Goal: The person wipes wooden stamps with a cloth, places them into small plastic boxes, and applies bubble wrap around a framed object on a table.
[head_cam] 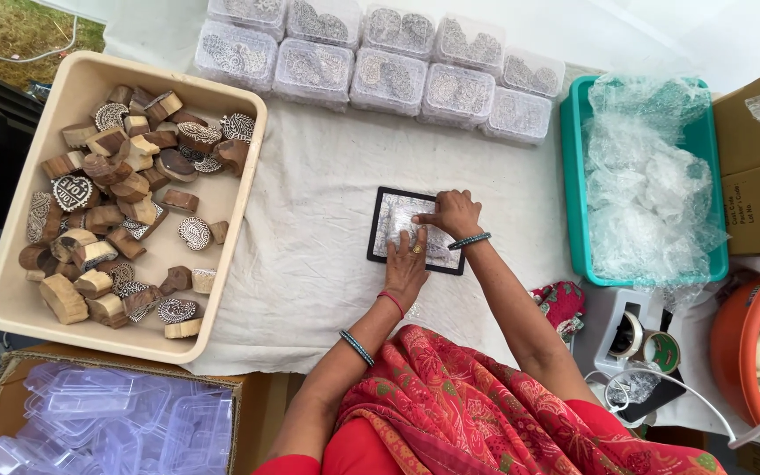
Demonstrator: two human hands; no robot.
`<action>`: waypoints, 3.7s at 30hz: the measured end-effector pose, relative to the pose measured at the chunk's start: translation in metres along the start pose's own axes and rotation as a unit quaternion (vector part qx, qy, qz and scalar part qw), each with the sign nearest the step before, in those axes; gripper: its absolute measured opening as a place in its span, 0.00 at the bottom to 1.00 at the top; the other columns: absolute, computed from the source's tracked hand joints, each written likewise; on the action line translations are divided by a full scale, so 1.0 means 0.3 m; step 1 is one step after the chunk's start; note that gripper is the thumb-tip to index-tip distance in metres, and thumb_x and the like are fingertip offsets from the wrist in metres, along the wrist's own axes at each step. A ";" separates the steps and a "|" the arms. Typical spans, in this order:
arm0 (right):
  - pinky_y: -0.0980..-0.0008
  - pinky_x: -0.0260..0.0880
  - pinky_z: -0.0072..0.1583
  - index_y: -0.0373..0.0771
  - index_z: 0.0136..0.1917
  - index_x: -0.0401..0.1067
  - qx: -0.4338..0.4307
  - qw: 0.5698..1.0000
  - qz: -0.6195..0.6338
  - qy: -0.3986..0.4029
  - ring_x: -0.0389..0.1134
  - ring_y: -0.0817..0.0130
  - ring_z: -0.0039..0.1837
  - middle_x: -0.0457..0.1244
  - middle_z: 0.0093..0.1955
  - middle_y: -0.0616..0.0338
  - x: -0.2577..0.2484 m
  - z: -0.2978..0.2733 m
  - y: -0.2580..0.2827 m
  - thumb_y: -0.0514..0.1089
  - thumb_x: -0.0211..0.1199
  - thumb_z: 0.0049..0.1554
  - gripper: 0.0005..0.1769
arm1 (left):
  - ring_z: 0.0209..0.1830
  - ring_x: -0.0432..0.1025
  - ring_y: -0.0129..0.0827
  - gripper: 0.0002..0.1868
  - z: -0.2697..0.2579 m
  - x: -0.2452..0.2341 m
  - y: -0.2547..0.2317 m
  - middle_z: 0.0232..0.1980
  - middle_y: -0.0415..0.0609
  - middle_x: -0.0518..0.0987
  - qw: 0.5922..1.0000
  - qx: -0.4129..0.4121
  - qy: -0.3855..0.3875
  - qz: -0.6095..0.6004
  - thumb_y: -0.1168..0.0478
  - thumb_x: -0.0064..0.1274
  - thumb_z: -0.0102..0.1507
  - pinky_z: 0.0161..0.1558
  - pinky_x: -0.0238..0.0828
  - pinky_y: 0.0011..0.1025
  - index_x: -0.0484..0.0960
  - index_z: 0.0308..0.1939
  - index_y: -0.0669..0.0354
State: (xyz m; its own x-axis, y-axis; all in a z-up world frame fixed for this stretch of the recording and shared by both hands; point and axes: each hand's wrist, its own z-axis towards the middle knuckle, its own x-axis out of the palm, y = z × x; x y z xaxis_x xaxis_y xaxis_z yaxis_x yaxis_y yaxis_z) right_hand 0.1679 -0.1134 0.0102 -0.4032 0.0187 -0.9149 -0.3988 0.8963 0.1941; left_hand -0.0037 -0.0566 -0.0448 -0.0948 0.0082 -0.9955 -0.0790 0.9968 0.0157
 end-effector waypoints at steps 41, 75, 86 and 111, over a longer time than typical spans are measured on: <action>0.62 0.69 0.60 0.44 0.63 0.76 -0.178 0.957 0.125 -0.194 0.65 0.61 0.60 0.63 0.67 0.63 0.068 -0.393 0.021 0.33 0.62 0.55 0.23 | 0.54 0.73 0.43 0.17 0.009 -0.122 0.230 0.52 0.49 0.79 0.872 -0.086 -0.185 -0.446 0.67 0.63 0.58 0.55 0.72 0.37 0.85 0.51 0.60; 0.61 0.66 0.62 0.45 0.66 0.74 -0.185 0.954 0.116 -0.204 0.62 0.57 0.62 0.62 0.69 0.62 0.084 -0.398 0.023 0.34 0.63 0.54 0.26 | 0.63 0.65 0.42 0.23 -0.085 -0.176 0.183 0.62 0.50 0.74 0.954 0.030 -0.193 -0.229 0.58 0.58 0.61 0.64 0.61 0.42 0.82 0.57 0.67; 0.58 0.65 0.58 0.56 0.73 0.68 -0.183 0.963 -0.035 -0.197 0.59 0.55 0.66 0.57 0.75 0.58 0.114 -0.421 0.045 0.33 0.58 0.52 0.37 | 0.68 0.65 0.48 0.24 -0.073 -0.100 0.219 0.68 0.54 0.72 0.936 0.031 -0.157 -0.314 0.61 0.57 0.60 0.69 0.62 0.40 0.79 0.60 0.63; 0.56 0.64 0.55 0.52 0.74 0.66 -0.152 0.967 -0.067 -0.191 0.59 0.56 0.68 0.55 0.77 0.53 0.116 -0.446 0.078 0.33 0.60 0.53 0.37 | 0.64 0.68 0.45 0.22 -0.062 -0.125 0.214 0.67 0.53 0.73 0.948 0.016 -0.135 -0.287 0.64 0.53 0.64 0.62 0.69 0.38 0.79 0.62 0.61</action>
State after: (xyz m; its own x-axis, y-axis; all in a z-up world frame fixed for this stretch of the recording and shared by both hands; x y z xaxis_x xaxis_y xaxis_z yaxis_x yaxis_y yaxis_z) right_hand 0.0345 -0.1511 0.0303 -0.0203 0.1265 -0.9918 -0.6741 0.7309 0.1071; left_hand -0.0237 0.0056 -0.0047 0.2135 -0.5210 -0.8264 -0.0107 0.8446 -0.5353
